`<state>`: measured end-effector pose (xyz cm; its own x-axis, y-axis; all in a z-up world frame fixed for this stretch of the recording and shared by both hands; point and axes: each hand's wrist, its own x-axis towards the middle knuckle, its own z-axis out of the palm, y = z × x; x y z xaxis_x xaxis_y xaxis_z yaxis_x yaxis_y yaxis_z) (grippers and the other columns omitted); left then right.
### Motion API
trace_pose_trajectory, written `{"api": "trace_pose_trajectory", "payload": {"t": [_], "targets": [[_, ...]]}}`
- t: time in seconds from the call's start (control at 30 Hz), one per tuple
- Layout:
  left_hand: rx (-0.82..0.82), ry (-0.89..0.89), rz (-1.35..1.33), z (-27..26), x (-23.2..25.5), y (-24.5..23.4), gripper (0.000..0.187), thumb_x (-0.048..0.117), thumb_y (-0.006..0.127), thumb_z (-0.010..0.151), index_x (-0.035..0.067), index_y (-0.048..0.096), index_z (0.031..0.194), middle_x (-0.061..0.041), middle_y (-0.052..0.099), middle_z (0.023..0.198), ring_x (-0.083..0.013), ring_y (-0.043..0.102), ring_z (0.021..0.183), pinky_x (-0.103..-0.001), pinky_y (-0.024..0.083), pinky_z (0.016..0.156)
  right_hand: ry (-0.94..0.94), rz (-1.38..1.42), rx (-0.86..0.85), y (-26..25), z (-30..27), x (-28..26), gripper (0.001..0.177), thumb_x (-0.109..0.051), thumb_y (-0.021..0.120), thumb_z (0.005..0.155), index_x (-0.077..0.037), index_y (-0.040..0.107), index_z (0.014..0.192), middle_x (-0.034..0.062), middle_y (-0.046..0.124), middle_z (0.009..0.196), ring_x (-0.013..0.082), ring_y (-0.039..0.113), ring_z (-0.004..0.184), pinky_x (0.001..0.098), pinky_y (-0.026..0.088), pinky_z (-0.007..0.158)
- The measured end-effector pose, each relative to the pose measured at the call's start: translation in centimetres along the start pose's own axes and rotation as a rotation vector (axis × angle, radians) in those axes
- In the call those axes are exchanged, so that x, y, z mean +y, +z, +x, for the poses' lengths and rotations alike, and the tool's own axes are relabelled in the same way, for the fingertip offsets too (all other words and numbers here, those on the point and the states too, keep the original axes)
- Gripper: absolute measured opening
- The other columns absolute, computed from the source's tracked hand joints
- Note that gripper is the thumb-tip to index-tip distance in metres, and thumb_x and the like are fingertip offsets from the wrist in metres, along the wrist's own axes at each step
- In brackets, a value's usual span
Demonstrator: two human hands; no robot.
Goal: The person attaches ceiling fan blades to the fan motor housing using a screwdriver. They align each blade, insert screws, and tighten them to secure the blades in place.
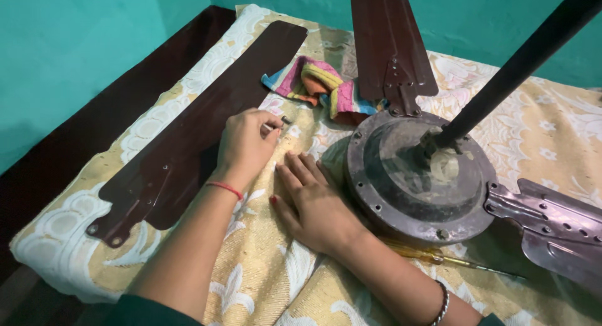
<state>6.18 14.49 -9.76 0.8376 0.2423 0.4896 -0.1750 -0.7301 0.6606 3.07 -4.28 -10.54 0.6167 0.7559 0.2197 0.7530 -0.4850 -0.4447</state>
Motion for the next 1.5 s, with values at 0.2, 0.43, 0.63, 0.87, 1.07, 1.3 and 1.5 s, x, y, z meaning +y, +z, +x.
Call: {"api": "trace_pose_trajectory", "payload": {"t": [0.2, 0.43, 0.63, 0.87, 1.07, 1.3, 1.5], "targets": [[0.117, 0.063, -0.054, 0.3, -1.0, 0.7, 0.012, -0.002, 0.077, 0.081, 0.002, 0.078, 0.092, -0.015, 0.075, 0.092, -0.0232, 0.077, 0.079, -0.032, 0.062, 0.069, -0.037, -0.056, 0.008, 0.0, 0.0, 0.1, 0.063, -0.033, 0.055, 0.098, 0.006, 0.045, 0.146, 0.0323, 0.033, 0.158, 0.0498, 0.024, 0.149, 0.0502, 0.022, 0.121], [0.113, -0.116, 0.029, 0.5, -1.4, 0.3, 0.011, 0.015, 0.078, 0.085, 0.005, 0.078, 0.086, -0.012, 0.077, 0.078, -0.0213, 0.078, 0.072, -0.032, 0.061, 0.064, -0.068, -0.041, 0.03, 0.1, -0.2, 0.3, 0.059, -0.032, 0.056, 0.098, 0.004, 0.049, 0.145, 0.0321, 0.036, 0.157, 0.0501, 0.028, 0.148, 0.0495, 0.025, 0.121], [0.099, -0.142, 0.059, 0.5, -0.8, 0.1, 0.015, 0.02, 0.077, 0.087, 0.004, 0.078, 0.086, -0.012, 0.076, 0.077, -0.0226, 0.078, 0.071, -0.034, 0.06, 0.064, -0.074, -0.076, 0.028, -0.1, -0.2, 0.3, 0.061, -0.032, 0.056, 0.098, 0.004, 0.047, 0.147, 0.0321, 0.036, 0.157, 0.0488, 0.029, 0.148, 0.0504, 0.023, 0.122], [-0.003, 0.268, 0.102, -0.3, 0.8, 0.9, 0.041, 0.037, 0.07, 0.099, 0.004, 0.07, 0.124, -0.019, 0.069, 0.133, -0.0361, 0.061, 0.131, -0.045, 0.048, 0.112, -0.138, -0.161, 0.182, -0.3, -0.3, -0.1, 0.066, -0.032, 0.06, 0.096, 0.012, 0.047, 0.143, 0.0371, 0.04, 0.15, 0.0503, 0.034, 0.145, 0.0523, 0.025, 0.121], [-0.118, 0.3, 0.244, -1.1, 2.0, 2.0, 0.072, 0.054, 0.056, 0.1, 0.019, 0.038, 0.16, -0.016, 0.03, 0.167, -0.0378, 0.018, 0.157, -0.068, 0.003, 0.121, -0.154, -0.261, 0.25, -1.0, -0.7, -1.4, 0.046, -0.03, 0.065, 0.094, 0.007, 0.064, 0.121, 0.0323, 0.061, 0.13, 0.0469, 0.051, 0.135, 0.0503, 0.037, 0.117], [-0.191, 0.377, 0.317, -1.2, 1.8, 2.8, 0.073, 0.06, 0.047, 0.102, 0.02, 0.035, 0.162, -0.013, 0.028, 0.17, -0.036, 0.015, 0.159, -0.069, -0.001, 0.121, -0.21, -0.26, 0.24, -3.1, -3.5, -1.8, 0.044, -0.024, 0.067, 0.084, 0.003, 0.069, 0.119, 0.023, 0.068, 0.126, 0.037, 0.063, 0.12, 0.0447, 0.05, 0.103], [-0.184, 0.507, 0.207, -1.4, 3.7, 2.1, 0.078, 0.062, 0.047, 0.102, 0.013, 0.034, 0.162, -0.013, 0.031, 0.17, -0.037, 0.02, 0.158, -0.062, 0.006, 0.125, -0.32, -0.355, 0.177, -6.5, -10.4, -0.4, 0.045, -0.019, 0.069, 0.087, 0.003, 0.065, 0.125, 0.0194, 0.068, 0.129, 0.0323, 0.064, 0.122, 0.0419, 0.053, 0.1]]}}
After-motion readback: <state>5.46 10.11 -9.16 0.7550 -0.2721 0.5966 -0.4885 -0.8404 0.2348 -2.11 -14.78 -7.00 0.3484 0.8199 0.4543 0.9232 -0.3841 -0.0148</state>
